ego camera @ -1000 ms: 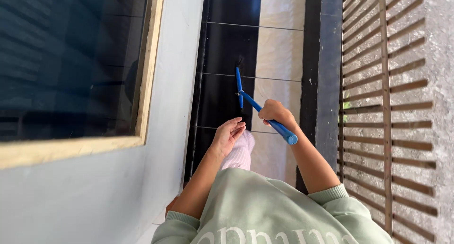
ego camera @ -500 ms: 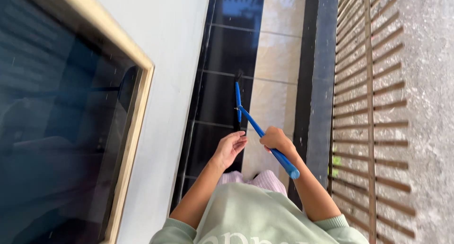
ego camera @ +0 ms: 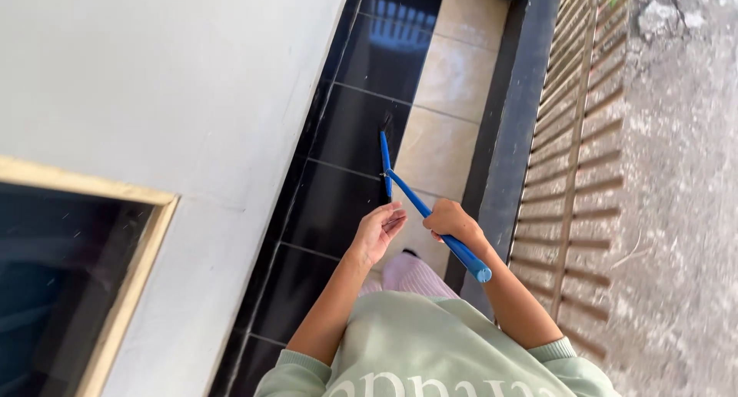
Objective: Sweeping the floor of a balcony or porch with a broom.
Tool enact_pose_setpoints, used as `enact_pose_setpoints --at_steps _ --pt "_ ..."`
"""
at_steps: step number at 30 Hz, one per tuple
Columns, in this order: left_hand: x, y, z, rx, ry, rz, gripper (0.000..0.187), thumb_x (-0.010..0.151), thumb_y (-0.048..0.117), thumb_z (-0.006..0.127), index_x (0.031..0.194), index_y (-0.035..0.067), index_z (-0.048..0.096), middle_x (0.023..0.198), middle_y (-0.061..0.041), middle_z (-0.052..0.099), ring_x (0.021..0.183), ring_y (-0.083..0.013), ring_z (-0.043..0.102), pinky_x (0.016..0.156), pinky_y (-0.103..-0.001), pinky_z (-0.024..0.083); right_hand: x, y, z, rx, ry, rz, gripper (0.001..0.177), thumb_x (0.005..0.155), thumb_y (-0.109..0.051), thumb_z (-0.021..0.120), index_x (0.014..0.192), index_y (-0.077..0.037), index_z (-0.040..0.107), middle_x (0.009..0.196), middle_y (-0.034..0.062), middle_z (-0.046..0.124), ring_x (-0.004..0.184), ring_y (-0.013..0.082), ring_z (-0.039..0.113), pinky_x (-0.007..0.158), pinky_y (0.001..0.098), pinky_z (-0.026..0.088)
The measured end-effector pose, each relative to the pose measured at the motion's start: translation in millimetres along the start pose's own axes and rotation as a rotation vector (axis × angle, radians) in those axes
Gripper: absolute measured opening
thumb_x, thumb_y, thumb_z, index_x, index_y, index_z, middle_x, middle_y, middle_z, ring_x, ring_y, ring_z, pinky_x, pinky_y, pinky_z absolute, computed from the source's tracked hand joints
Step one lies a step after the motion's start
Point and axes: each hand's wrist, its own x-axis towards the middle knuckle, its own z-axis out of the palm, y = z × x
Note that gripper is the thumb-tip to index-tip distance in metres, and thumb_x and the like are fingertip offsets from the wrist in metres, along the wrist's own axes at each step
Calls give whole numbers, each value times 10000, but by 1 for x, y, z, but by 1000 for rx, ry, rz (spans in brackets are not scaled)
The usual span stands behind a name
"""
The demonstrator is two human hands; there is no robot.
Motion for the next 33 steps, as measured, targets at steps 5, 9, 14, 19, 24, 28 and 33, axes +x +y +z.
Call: enact_pose_setpoints --at_steps 5,9,14,19,24,28,33 --pt "62 7 64 -34 20 22 286 998 81 509 1214 -58 635 1073 -165 701 1054 -231 686 993 -339 576 53 2 -83 -64 -8 -29 215 782 -130 634 690 45 719 605 148 696 568 253 711 567 378 550" --pt "115 33 105 -35 68 27 284 1026 103 529 1225 -73 632 1080 -171 687 1062 -247 680 1005 -345 566 101 -3 -146 -75 -12 -32 231 792 -143 639 686 50 708 601 149 692 564 255 710 566 373 549" --pt "197 57 138 -28 66 32 312 990 90 503 1233 -53 638 1095 -184 705 1069 -248 690 1004 -351 569 168 -14 -223 -90 -26 -19 220 789 -129 638 683 53 700 604 151 690 560 251 704 551 380 542" --pt "282 99 183 -47 92 36 309 1013 126 525 1236 -57 635 1100 -181 703 1069 -235 686 1012 -348 567 249 -31 -292 -92 -20 -19 213 778 -122 638 669 51 697 598 147 685 558 247 705 545 386 541" --pt "370 142 223 -62 49 63 307 1008 115 524 1230 -70 627 1074 -173 704 1041 -239 693 1000 -353 571 327 -66 -368 -345 -48 -177 296 779 -199 635 596 17 721 583 141 693 585 256 718 596 372 552" --pt "428 168 252 -91 51 63 305 996 95 514 1238 -61 616 1079 -174 698 1045 -246 685 993 -353 567 356 -103 -428 -233 -14 -100 259 750 -173 665 605 38 709 589 171 692 592 282 726 595 402 561" --pt "495 208 285 -69 102 121 336 974 52 507 1271 -52 623 1133 -170 686 1095 -233 673 1020 -329 560 446 -140 -503 -377 -40 -118 273 770 -204 705 631 29 729 612 152 719 607 266 740 621 378 576"
